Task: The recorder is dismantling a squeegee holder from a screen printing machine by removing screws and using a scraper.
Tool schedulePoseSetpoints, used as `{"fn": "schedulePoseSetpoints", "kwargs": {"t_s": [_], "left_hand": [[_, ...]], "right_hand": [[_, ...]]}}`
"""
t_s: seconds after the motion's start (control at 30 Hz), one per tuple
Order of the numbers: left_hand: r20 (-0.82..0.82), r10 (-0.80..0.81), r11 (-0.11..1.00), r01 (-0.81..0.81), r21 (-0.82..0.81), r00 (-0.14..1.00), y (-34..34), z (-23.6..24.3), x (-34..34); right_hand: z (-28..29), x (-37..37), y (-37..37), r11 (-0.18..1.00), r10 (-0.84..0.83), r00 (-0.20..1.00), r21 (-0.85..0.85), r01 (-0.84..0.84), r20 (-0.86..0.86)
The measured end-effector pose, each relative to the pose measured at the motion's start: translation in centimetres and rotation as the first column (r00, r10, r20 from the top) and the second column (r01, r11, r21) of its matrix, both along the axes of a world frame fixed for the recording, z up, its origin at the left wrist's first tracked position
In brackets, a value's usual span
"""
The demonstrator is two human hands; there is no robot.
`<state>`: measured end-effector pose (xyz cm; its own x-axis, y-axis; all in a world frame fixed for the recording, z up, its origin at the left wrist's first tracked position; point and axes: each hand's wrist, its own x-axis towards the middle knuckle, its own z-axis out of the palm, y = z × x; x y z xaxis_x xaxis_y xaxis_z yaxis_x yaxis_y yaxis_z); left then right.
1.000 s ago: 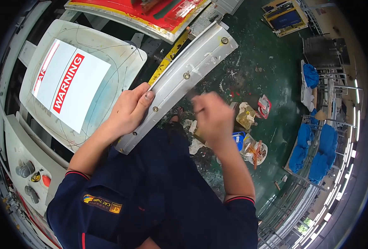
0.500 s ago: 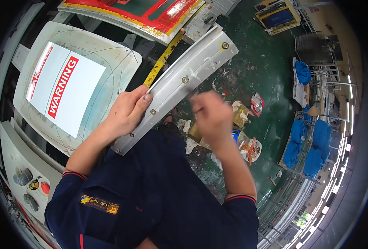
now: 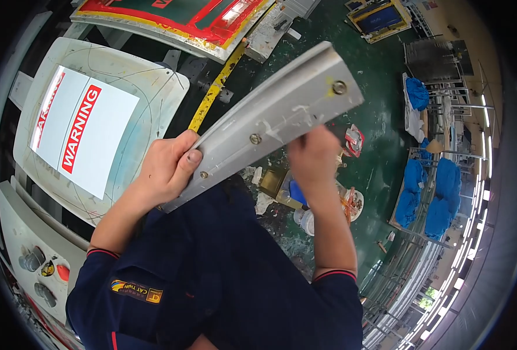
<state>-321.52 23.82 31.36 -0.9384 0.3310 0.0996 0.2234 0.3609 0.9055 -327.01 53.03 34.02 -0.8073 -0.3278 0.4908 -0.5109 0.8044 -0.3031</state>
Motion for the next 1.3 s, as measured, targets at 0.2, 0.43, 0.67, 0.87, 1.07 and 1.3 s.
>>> {"fn": "schedulePoseSetpoints", "kwargs": {"t_s": [0.2, 0.43, 0.67, 0.87, 1.07, 1.3], "left_hand": [[0.039, 0.013, 1.000, -0.012, -0.022, 0.999, 0.1, -0.1, -0.6], [0.056, -0.011, 1.000, 0.011, -0.004, 0.998, 0.9, -0.7, -0.3], [0.061, 0.013, 0.999, -0.016, 0.040, 0.998, 0.6, -1.0, -0.5], [0.088, 0.010, 1.000, -0.012, 0.028, 0.996, 0.1, -1.4, -0.4], [0.105, -0.001, 0.999, -0.002, 0.036, 0.995, -0.1, -1.7, -0.7], [0.117, -0.020, 1.000, 0.022, -0.015, 0.993, -0.4, -1.6, -1.2]], "right_hand": [[5.3, 0.8, 1.9, 0.799, -0.179, 0.975, -0.559, 0.223, 0.134], [6.6, 0.9, -0.2, 0.995, -0.063, 0.997, -0.078, 0.059, -0.046], [5.7, 0.8, -0.9, 0.987, -0.159, 0.987, -0.021, 0.159, -0.004], [6.5, 0.2, -1.1, 0.965, -0.233, 0.966, -0.093, 0.244, 0.116], [5.7, 0.4, -1.5, 0.989, -0.138, 0.986, -0.045, 0.143, 0.096], [5.1, 0.5, -1.8, 0.995, -0.093, 0.991, -0.014, 0.095, 0.093]]}}
